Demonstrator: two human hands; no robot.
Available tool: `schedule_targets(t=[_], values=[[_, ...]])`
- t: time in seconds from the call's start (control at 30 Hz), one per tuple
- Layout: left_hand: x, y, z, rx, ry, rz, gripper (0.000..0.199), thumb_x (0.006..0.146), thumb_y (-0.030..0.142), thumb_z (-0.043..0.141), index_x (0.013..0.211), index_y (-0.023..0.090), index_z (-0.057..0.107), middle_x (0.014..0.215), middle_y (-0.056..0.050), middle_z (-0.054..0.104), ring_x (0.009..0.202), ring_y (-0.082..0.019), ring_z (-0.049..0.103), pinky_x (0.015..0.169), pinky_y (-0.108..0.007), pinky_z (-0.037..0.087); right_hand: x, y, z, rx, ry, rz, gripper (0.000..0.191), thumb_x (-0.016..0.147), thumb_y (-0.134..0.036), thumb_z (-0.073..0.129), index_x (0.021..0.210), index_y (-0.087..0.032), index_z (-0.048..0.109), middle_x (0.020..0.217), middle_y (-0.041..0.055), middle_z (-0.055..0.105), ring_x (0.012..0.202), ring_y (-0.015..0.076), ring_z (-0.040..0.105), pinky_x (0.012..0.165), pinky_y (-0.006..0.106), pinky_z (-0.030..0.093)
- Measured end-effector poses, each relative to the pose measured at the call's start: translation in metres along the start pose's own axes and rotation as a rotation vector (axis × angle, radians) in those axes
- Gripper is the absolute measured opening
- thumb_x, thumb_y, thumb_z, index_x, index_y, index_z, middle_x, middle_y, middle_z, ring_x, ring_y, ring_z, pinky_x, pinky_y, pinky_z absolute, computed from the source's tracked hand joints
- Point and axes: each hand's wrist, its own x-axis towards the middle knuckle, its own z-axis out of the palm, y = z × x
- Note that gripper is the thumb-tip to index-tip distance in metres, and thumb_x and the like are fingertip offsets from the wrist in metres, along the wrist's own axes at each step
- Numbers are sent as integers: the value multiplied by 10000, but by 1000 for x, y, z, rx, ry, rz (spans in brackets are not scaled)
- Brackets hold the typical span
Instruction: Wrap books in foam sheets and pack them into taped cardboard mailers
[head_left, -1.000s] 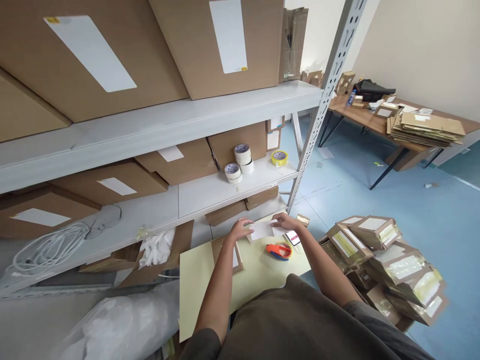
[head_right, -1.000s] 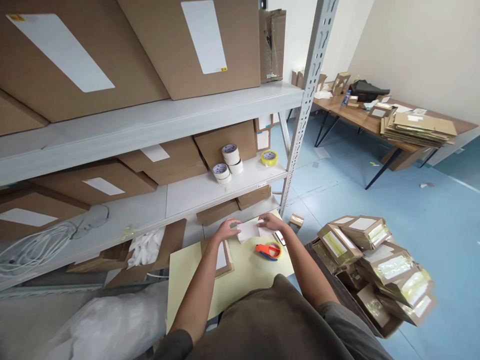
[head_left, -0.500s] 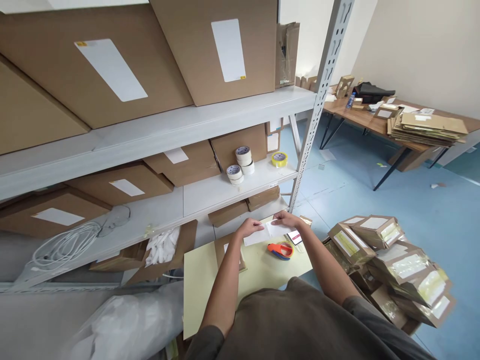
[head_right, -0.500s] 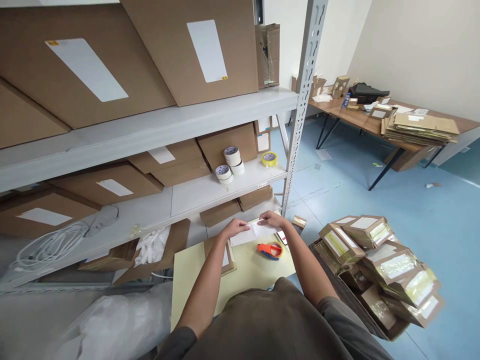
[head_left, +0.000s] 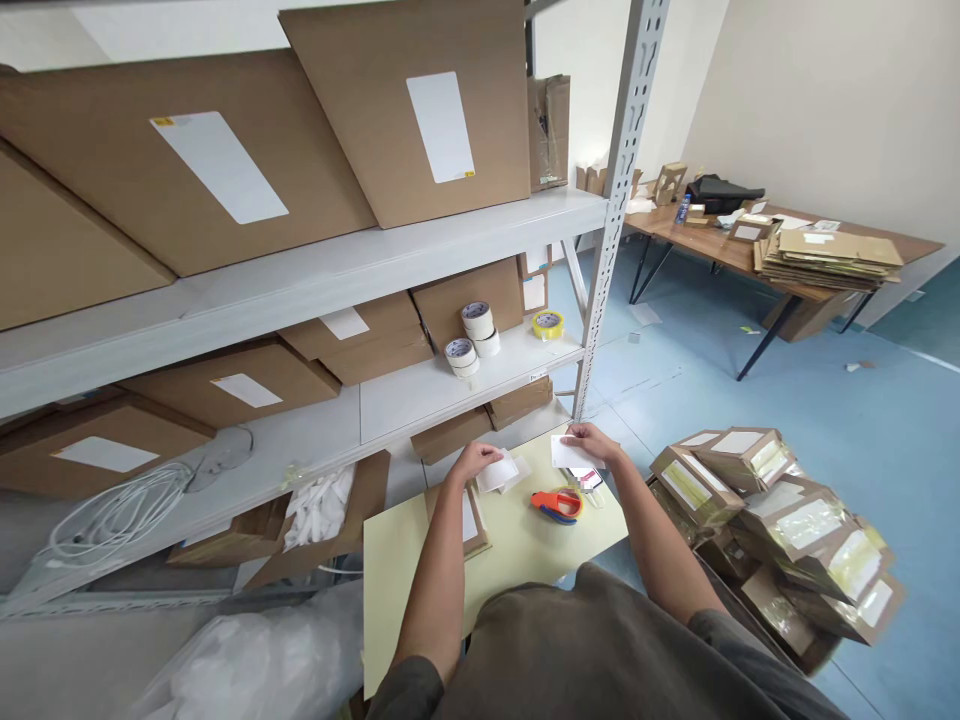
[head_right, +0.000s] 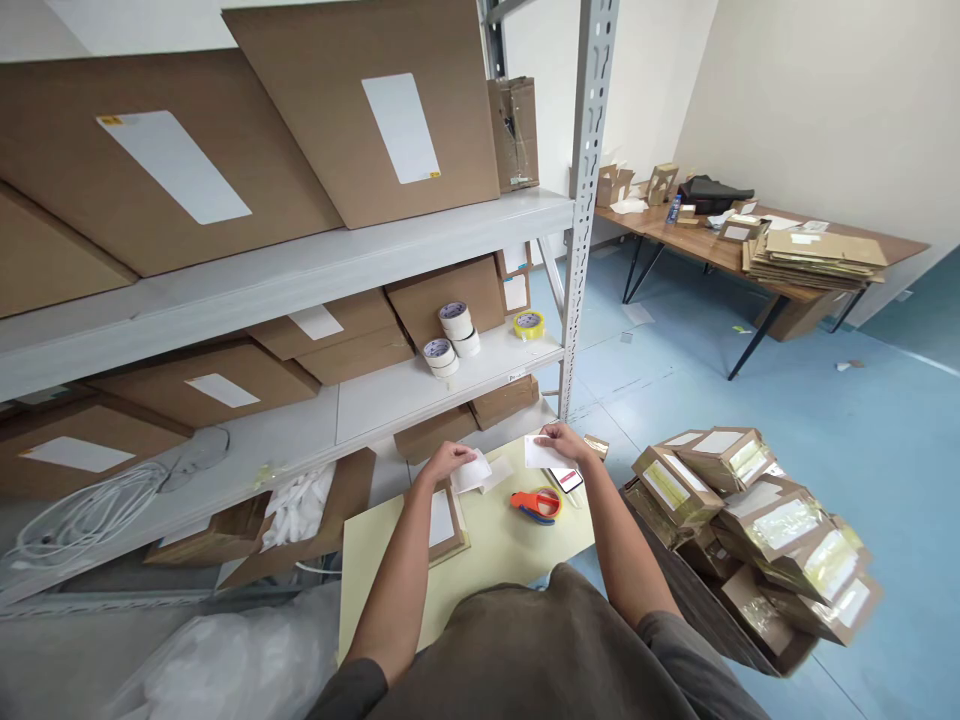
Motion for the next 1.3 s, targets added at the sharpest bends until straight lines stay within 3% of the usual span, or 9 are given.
schedule_targets(t=[0.23, 0.37, 0.47, 0.6, 0.77, 0.87, 1.03, 1.17, 1.3], values=[[34, -13, 45, 48, 203, 31, 330, 719, 478, 847, 912, 213, 818, 980, -72, 801, 1006, -285, 704, 981, -396, 510, -6, -26, 28, 58, -4, -77, 502, 752, -683, 801, 768, -210, 634, 673, -18, 631, 587, 143, 542, 515, 242, 382], [17, -31, 63, 115, 553, 71, 429, 729, 300, 874, 1145, 243, 786, 1238, -135, 739, 1368, -323, 561, 1238, -467, 323, -11, -30, 39, 54, 36, -91, 490, 788, -690, 768, 802, -212, 661, 715, -3, 660, 625, 158, 578, 536, 249, 416], [-7, -38, 65, 90, 694, 61, 393, 833, 359, 796, 1206, 238, 765, 1338, -147, 700, 1427, -317, 516, 1254, -466, 317, -14, -27, 43, 37, 75, -96, 496, 795, -701, 753, 796, -212, 669, 715, 5, 670, 631, 164, 588, 534, 251, 420], [-33, -23, 58, -157, 506, -1, 473, 930, 584, 649, 1145, 186, 785, 1161, -146, 781, 1169, -301, 689, 1076, -434, 502, -11, -31, 61, 9, -4, -108, 495, 796, -701, 754, 808, -208, 709, 715, 12, 693, 636, 171, 602, 544, 259, 425], [-62, 1, 37, -279, 100, 31, 608, 729, 560, 873, 1182, 163, 789, 1049, -102, 809, 969, -262, 735, 894, -365, 562, 4, -55, 99, -178, -173, -246, 439, 799, -650, 787, 761, -213, 766, 705, 16, 715, 672, 192, 613, 628, 293, 459], [-81, -6, 22, -202, 173, -29, 465, 682, 519, 894, 963, 160, 804, 880, -63, 791, 866, -249, 731, 794, -340, 557, 10, -69, 121, -301, -130, -354, 325, 830, -561, 802, 806, -237, 799, 767, 42, 748, 777, 237, 658, 789, 360, 515], [-117, -48, 21, -448, 499, -190, 363, 674, 469, 873, 842, 177, 739, 884, -83, 799, 872, -250, 756, 800, -354, 584, 8, -64, 143, -218, 329, -426, 274, 957, -440, 628, 1065, -250, 791, 1113, 101, 779, 1107, 288, 670, 1035, 448, 494], [-126, -70, 47, -783, 747, -228, 300, 703, 376, 842, 908, 213, 696, 1011, -97, 818, 1031, -251, 773, 937, -392, 605, 2, -29, 166, -27, 218, -226, 295, 886, -484, 641, 977, -230, 761, 1024, 87, 789, 944, 250, 701, 874, 388, 555], [-119, -71, 70, -828, 776, -207, 279, 746, 354, 812, 953, 236, 668, 1069, -107, 809, 1164, -270, 745, 1004, -433, 597, -10, 2, 198, 207, 89, -46, 317, 805, -504, 685, 934, -218, 730, 900, 56, 768, 799, 207, 699, 784, 351, 553]])
